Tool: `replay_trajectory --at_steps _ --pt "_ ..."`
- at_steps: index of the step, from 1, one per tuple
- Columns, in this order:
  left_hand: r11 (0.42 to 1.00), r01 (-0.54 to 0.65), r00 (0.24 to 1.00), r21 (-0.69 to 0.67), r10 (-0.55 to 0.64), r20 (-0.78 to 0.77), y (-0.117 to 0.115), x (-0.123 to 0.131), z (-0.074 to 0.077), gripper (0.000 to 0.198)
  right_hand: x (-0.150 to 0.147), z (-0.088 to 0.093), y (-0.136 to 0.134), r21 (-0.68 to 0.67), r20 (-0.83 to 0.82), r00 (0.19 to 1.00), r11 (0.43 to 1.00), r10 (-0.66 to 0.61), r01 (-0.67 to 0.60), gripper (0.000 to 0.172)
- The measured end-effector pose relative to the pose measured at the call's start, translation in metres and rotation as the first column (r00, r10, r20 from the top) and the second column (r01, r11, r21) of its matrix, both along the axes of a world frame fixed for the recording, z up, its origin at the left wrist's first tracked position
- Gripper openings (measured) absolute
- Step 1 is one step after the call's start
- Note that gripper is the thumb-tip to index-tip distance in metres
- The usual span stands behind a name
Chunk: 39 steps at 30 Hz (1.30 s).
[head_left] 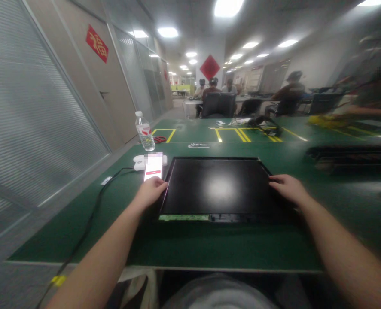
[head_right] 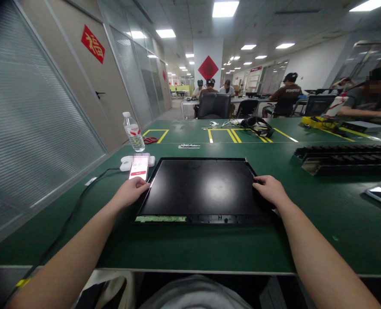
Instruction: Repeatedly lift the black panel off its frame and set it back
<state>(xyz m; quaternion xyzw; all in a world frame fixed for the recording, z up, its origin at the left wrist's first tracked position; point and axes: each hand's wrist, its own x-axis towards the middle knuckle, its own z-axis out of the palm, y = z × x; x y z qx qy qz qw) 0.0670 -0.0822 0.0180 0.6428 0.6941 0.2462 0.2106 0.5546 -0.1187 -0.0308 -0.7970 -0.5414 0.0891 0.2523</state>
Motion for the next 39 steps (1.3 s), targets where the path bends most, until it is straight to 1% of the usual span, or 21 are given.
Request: replay_trajectory --at_steps 1,2,4,5,7,10,13,16,20,22,25,28,34,39 --pt "0.999 -0.024 0.993 -0.026 0.027 0.111 0.0 0.0 -0.001 0.013 0.0 0.0 0.0 0.0 -0.001 1.0 1.0 -0.001 0.001 0.032" --pt "0.997 -0.041 0.971 -0.064 0.055 0.232 0.0 0.001 -0.002 0.014 0.0 0.0 0.0 0.001 -0.002 1.0 1.0 -0.003 0.003 0.032" --pt "0.986 -0.023 0.892 -0.166 0.095 0.442 -0.001 0.004 -0.004 0.021 0.001 0.0 0.001 0.009 0.003 1.0 1.0 -0.005 0.005 0.031" --pt "0.977 0.005 0.852 -0.215 0.108 0.511 -0.001 0.005 -0.005 0.022 0.0 -0.001 0.001 0.015 0.006 1.0 1.0 -0.003 0.003 0.031" --pt "0.959 0.049 0.799 -0.28 0.13 0.587 -0.003 0.008 -0.005 0.018 0.0 -0.001 0.001 0.021 0.002 1.0 1.0 0.002 -0.002 0.029" --pt "0.947 0.041 0.736 -0.32 0.188 0.651 -0.005 0.011 -0.004 0.013 -0.001 0.001 0.001 0.009 -0.021 1.0 1.0 -0.001 0.001 0.027" --pt "0.945 0.017 0.693 -0.327 0.225 0.685 -0.006 0.014 -0.002 0.013 -0.003 0.004 0.0 -0.01 -0.045 0.999 1.0 0.001 -0.001 0.026" --pt "0.942 0.006 0.691 -0.336 0.239 0.683 -0.007 0.016 -0.001 0.014 -0.004 0.008 -0.002 -0.026 -0.057 0.998 1.0 -0.005 0.003 0.025" --pt "0.941 0.028 0.683 -0.337 0.229 0.694 -0.006 0.015 -0.004 0.011 -0.005 0.009 -0.002 -0.05 -0.059 0.998 0.998 -0.028 0.025 0.027" --pt "0.943 0.034 0.675 -0.33 0.222 0.703 -0.005 0.015 -0.006 0.01 -0.005 0.009 -0.002 -0.043 -0.061 0.998 0.999 -0.035 0.033 0.027" --pt "0.946 0.028 0.681 -0.323 0.219 0.699 -0.005 0.015 -0.009 0.013 -0.006 0.009 -0.002 -0.02 -0.062 0.997 0.999 -0.038 0.037 0.027" --pt "0.948 0.019 0.677 -0.316 0.221 0.702 -0.007 0.016 -0.008 0.016 -0.007 0.011 -0.002 -0.025 -0.069 0.997 0.999 -0.03 0.029 0.026" --pt "0.95 0.014 0.643 -0.311 0.23 0.731 -0.01 0.02 -0.002 0.011 -0.01 0.016 -0.005 -0.041 -0.104 0.994 0.999 -0.026 0.022 0.026" --pt "0.95 0.001 0.619 -0.311 0.244 0.746 -0.009 0.019 -0.004 0.008 -0.015 0.019 -0.008 -0.047 -0.121 0.992 0.998 -0.039 0.033 0.026"
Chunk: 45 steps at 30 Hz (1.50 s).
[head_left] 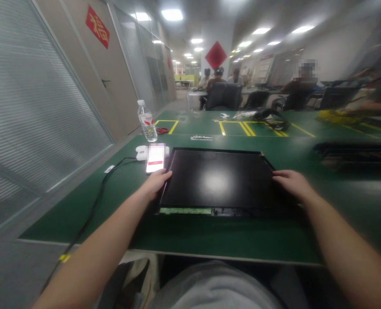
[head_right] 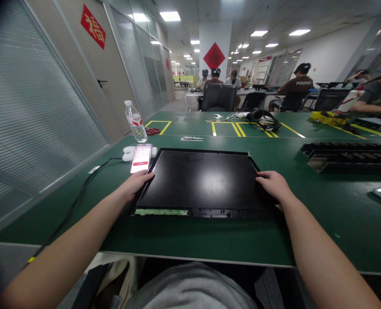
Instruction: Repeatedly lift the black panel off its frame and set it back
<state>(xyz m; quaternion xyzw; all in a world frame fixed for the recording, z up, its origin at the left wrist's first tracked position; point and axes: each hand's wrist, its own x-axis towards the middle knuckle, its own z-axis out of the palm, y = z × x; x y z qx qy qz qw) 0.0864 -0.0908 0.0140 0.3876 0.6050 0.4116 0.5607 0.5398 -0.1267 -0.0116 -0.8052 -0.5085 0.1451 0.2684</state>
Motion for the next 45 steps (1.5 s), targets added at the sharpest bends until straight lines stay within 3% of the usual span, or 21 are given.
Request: replay_trajectory --at_steps 7,11,13,17,19,26,31,45 --pt "0.999 -0.037 0.996 -0.006 0.037 0.083 0.005 -0.003 -0.003 0.003 -0.001 -0.001 0.0 -0.023 -0.007 1.0 1.0 -0.008 0.008 0.03" --pt "0.997 -0.058 0.984 -0.048 0.065 0.166 0.009 -0.005 -0.007 0.013 0.001 -0.002 0.001 -0.031 0.011 1.0 1.0 0.002 -0.002 0.031" --pt "0.999 -0.029 0.981 -0.032 0.034 0.192 0.01 -0.007 -0.01 0.03 0.002 -0.003 0.002 -0.043 0.011 1.0 0.999 0.006 -0.006 0.032" --pt "0.993 0.008 0.988 0.114 -0.025 0.15 0.008 -0.01 -0.015 0.104 0.005 -0.007 0.004 -0.027 0.014 1.0 1.0 0.009 -0.009 0.033" --pt "0.99 0.045 0.99 0.134 -0.063 0.129 0.006 -0.01 -0.015 0.114 0.006 -0.008 0.005 -0.019 0.019 1.0 1.0 0.011 -0.011 0.033" --pt "0.986 0.132 0.982 0.099 -0.144 0.121 0.003 -0.011 -0.01 0.108 0.005 -0.008 0.004 -0.015 0.003 1.0 1.0 0.015 -0.015 0.03" --pt "0.985 0.142 0.983 0.095 -0.152 0.107 -0.001 -0.009 -0.006 0.09 0.004 -0.008 0.003 0.008 0.026 0.999 1.0 0.023 -0.023 0.028" --pt "0.964 0.171 0.968 0.205 -0.203 0.148 -0.006 -0.009 -0.005 0.071 0.008 -0.012 0.005 0.038 0.047 0.999 0.999 0.023 -0.025 0.026"
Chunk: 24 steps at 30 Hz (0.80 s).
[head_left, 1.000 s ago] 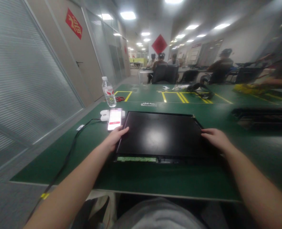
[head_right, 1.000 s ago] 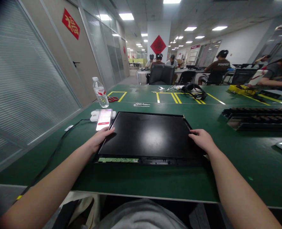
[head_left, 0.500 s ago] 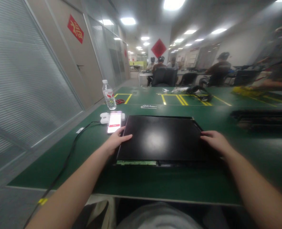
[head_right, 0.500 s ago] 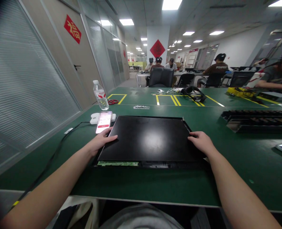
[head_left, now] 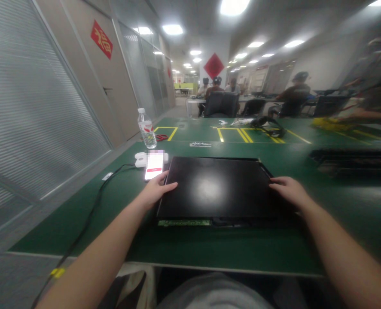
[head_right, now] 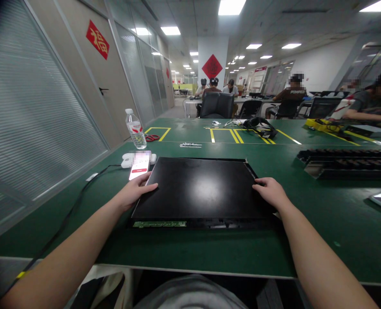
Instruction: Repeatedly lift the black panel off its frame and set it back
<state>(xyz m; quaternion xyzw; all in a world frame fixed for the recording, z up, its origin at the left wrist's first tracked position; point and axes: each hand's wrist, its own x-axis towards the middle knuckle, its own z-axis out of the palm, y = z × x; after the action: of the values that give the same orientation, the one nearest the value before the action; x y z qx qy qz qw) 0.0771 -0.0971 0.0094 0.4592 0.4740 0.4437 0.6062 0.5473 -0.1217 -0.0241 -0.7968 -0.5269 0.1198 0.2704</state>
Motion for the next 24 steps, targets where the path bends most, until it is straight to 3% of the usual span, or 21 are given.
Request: replay_trajectory --at_steps 17,24 --pt "0.997 -0.022 0.997 0.07 0.027 -0.077 -0.0026 0.0056 0.0063 0.059 0.0018 -0.0031 0.0023 0.009 0.043 0.999 1.0 0.025 -0.025 0.026" --pt "0.996 -0.043 0.999 0.082 0.042 0.012 -0.0016 0.0047 0.0052 0.063 -0.0039 0.0009 0.0002 -0.013 0.037 0.999 1.0 0.018 -0.017 0.028"
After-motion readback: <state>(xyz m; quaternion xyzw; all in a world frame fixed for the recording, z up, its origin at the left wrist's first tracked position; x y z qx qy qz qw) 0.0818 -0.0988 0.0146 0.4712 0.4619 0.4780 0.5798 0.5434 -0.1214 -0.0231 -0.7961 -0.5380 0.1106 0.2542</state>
